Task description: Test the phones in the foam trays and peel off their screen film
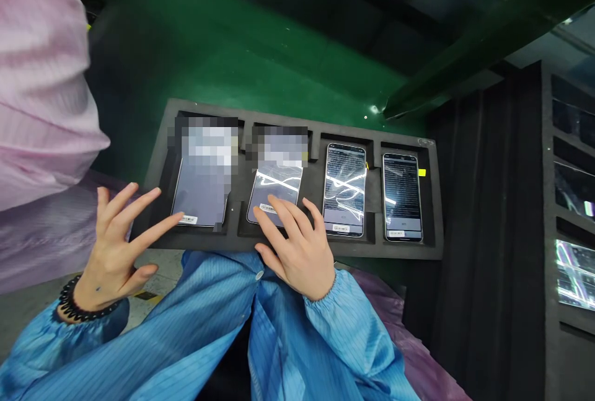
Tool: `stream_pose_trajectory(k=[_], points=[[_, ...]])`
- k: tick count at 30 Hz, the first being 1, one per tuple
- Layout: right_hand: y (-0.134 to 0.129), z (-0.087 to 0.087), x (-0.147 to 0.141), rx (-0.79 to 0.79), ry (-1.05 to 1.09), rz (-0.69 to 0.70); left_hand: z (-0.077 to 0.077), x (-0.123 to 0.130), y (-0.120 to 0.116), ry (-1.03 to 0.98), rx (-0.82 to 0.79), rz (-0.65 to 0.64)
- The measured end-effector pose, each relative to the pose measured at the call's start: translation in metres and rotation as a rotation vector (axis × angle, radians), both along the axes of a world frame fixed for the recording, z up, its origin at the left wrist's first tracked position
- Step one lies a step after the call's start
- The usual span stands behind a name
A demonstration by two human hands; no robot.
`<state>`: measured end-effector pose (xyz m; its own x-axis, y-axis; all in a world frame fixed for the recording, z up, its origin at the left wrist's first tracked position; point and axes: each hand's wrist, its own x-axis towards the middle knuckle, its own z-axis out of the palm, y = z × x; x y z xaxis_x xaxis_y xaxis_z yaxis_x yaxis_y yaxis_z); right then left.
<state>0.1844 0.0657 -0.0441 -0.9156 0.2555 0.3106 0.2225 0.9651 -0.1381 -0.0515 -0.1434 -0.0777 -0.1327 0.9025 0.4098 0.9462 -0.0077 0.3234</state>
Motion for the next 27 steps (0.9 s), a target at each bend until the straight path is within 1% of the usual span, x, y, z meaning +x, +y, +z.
stream_pose_trajectory(k=[3, 7, 12, 18, 24, 27], points=[[0.0008, 0.0009, -0.0019, 0.01, -0.007, -0.004, 0.0019, -0.0021, 0.0015, 0.001, -0.001, -0.006], [0.0018, 0.0021, -0.0041, -0.012, 0.034, -0.008, 0.0043, -0.0045, 0.0024, -0.042, 0.041, 0.002], [0.0015, 0.0025, -0.0036, -0.006, 0.008, -0.004, 0.002, -0.0034, 0.0013, -0.021, 0.003, 0.005], [0.0021, -0.0007, -0.0017, -0.047, 0.076, -0.001, 0.001, -0.0029, 0.0007, -0.064, 0.066, 0.033], [0.0013, 0.0005, 0.0, -0.036, -0.022, 0.003, -0.0007, -0.0051, -0.0021, -0.018, -0.027, 0.031], [0.001, 0.0006, 0.0002, -0.045, 0.02, -0.006, -0.0006, -0.005, -0.0029, -0.051, 0.029, 0.045]])
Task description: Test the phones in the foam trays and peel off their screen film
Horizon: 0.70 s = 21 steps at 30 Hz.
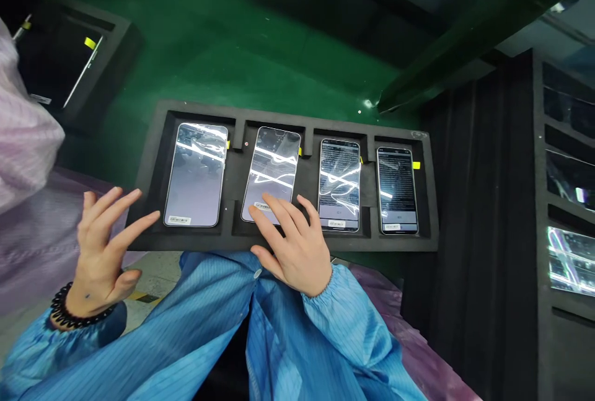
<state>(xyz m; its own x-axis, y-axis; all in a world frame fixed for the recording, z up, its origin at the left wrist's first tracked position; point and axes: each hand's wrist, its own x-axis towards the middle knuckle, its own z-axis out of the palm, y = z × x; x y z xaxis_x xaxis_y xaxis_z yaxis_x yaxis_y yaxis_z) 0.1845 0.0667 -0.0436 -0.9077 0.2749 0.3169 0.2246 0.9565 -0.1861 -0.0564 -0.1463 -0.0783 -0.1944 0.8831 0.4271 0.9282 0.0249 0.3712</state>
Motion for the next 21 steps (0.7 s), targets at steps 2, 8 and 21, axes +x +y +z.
stream_pose_trajectory(k=[2, 8, 21], points=[[0.0001, -0.0005, -0.0002, -0.004, 0.036, -0.005, 0.0012, 0.0004, -0.0001, -0.001, 0.025, 0.005], [-0.0005, 0.0002, -0.0011, 0.012, 0.037, -0.003, 0.0017, -0.0012, 0.0015, 0.042, -0.002, -0.021], [-0.0003, -0.002, 0.0011, -0.027, 0.011, 0.006, 0.0012, -0.0024, -0.0021, 0.019, 0.05, 0.02]])
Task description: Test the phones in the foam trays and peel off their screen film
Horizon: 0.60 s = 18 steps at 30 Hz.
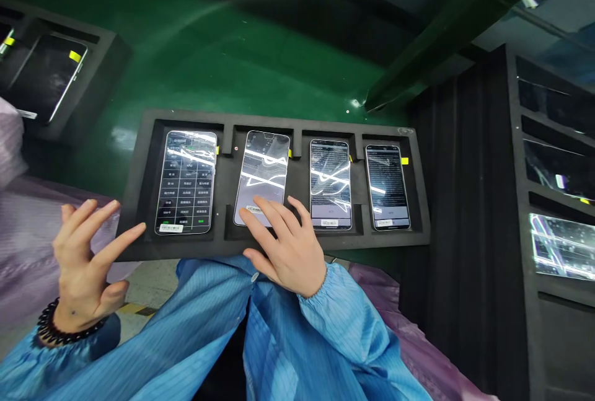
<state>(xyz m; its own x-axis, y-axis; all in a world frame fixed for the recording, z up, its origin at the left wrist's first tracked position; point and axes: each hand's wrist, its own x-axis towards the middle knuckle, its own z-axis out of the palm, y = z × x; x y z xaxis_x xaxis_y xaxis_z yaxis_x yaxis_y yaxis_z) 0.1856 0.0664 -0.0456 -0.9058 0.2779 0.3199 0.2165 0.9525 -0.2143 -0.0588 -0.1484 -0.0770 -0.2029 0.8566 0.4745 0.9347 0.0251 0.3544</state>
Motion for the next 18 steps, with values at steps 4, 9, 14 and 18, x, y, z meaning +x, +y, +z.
stream_pose_trajectory(k=[4, 9, 14, 18], points=[[-0.001, 0.001, 0.0, 0.007, -0.035, -0.005, 0.0, -0.001, 0.002, 0.013, -0.022, -0.016], [-0.003, 0.002, -0.002, 0.041, -0.059, 0.003, 0.001, -0.001, 0.001, 0.007, -0.028, -0.021], [-0.001, 0.002, -0.002, 0.027, -0.029, 0.002, 0.005, 0.0, 0.014, -0.007, 0.038, 0.063], [0.001, -0.001, 0.0, 0.003, -0.033, 0.005, 0.018, 0.001, 0.048, -0.012, -0.018, 0.083]])
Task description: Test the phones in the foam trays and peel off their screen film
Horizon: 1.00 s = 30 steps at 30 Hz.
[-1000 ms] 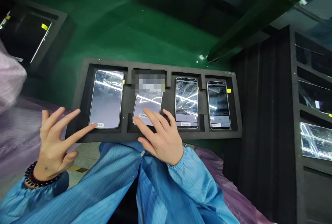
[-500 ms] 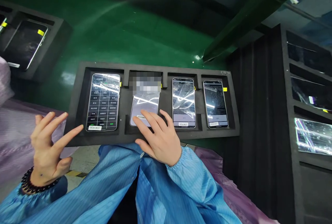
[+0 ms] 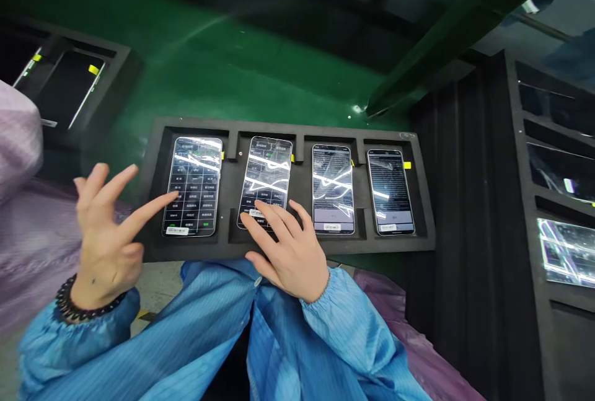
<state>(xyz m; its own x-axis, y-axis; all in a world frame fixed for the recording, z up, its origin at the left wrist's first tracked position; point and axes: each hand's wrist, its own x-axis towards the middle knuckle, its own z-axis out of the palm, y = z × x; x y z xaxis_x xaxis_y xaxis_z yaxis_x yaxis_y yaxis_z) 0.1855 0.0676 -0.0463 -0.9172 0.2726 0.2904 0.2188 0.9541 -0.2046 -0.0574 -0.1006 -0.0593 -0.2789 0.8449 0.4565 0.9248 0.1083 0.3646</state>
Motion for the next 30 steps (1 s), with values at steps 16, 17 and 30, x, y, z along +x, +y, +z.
stream_pose_trajectory(k=[16, 17, 30], points=[[0.023, 0.012, -0.005, -0.049, -0.109, -0.322, 0.013, -0.001, 0.023, -0.067, -0.078, -0.05], [0.024, 0.012, -0.005, -0.057, -0.113, -0.324, 0.015, 0.0, 0.021, -0.07, -0.07, -0.048], [0.089, 0.003, 0.118, 0.018, 0.05, -1.091, 0.012, -0.007, -0.009, -0.294, -0.49, 0.527]])
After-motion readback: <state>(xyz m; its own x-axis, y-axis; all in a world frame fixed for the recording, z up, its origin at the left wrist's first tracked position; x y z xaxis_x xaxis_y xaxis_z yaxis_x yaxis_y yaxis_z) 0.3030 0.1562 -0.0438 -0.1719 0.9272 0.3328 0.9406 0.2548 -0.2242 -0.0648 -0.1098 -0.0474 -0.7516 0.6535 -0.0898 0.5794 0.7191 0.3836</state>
